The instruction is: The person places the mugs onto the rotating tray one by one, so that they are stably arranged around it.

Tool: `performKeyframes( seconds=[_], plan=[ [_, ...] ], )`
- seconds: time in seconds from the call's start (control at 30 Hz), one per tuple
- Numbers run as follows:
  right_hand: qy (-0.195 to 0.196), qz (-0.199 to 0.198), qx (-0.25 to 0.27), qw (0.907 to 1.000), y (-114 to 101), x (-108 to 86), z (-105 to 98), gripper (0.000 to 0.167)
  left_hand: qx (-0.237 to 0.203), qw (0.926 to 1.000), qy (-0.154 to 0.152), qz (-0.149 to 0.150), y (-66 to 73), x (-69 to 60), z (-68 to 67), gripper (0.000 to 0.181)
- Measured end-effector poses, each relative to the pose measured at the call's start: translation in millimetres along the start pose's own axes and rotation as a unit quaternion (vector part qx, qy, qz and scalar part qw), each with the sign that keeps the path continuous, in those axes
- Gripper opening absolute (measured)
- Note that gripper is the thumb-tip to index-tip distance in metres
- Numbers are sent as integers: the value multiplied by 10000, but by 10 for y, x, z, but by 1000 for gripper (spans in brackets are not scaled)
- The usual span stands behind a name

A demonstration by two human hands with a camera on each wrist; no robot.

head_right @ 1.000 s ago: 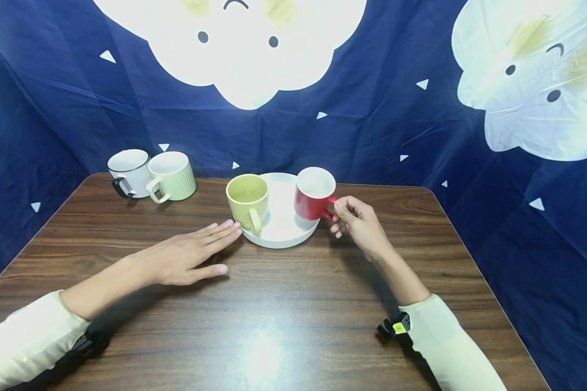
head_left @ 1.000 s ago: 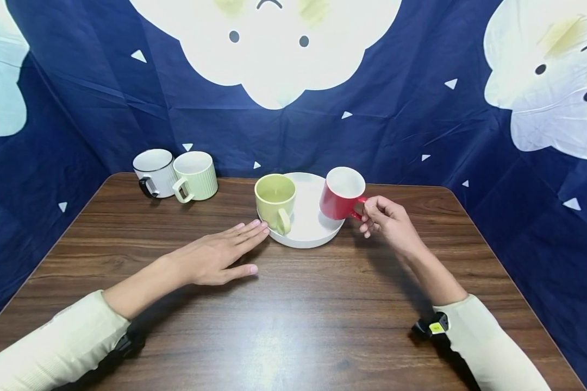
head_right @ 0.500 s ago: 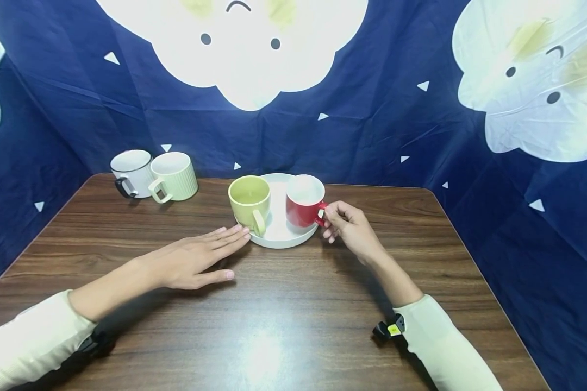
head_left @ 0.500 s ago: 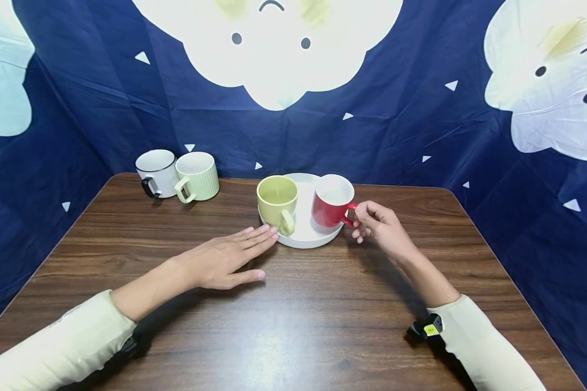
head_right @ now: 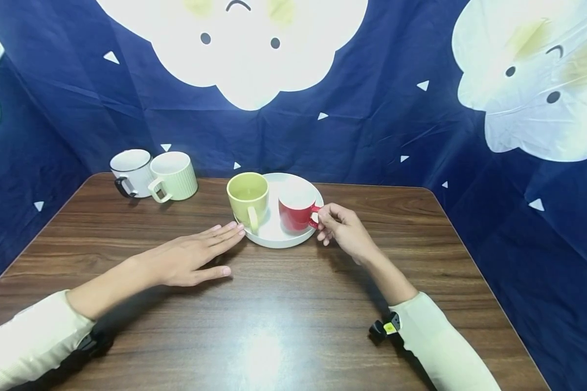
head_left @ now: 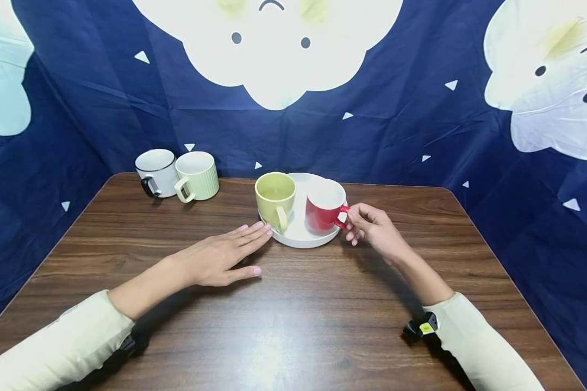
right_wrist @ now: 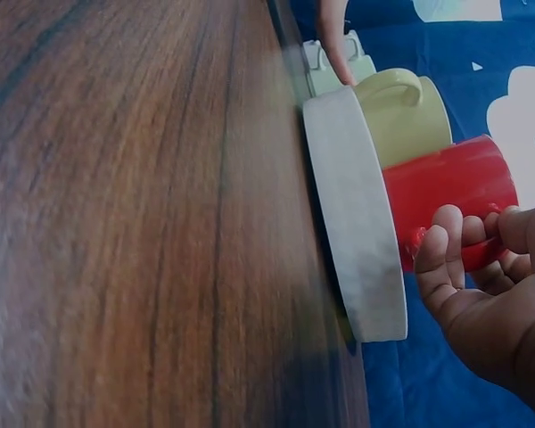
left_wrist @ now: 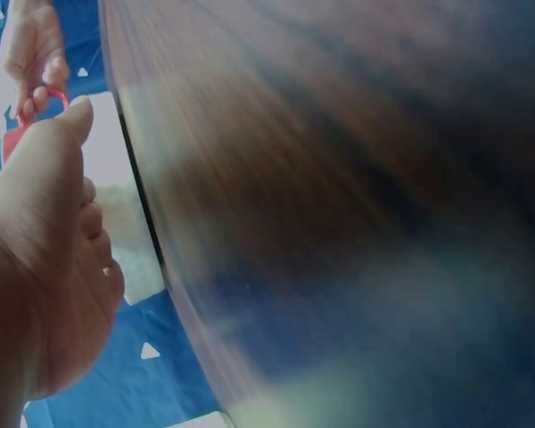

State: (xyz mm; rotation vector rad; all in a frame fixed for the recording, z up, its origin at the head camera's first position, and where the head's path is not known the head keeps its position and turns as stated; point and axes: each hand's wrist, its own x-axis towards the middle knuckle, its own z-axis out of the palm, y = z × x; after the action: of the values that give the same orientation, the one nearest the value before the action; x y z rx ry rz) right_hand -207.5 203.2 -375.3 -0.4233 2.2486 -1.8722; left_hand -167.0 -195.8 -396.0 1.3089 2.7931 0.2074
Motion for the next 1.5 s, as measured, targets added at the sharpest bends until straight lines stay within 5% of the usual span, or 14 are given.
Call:
performKeyframes(
  seconds=[0.47,1.0,1.5],
  plan=[
    [-265,-52,-69,9996,34,38,85,25,-124,9999,94,-64,-37,-8,-1,84],
    [-796,-117,-794,9936,-53,144,101,29,-193,9998,28,-107,-34,-8,-17,87],
    [93,-9,-796,9968,44,234,96,28,-310,9994,-12,-146,-59,-6,-26,89]
  ],
)
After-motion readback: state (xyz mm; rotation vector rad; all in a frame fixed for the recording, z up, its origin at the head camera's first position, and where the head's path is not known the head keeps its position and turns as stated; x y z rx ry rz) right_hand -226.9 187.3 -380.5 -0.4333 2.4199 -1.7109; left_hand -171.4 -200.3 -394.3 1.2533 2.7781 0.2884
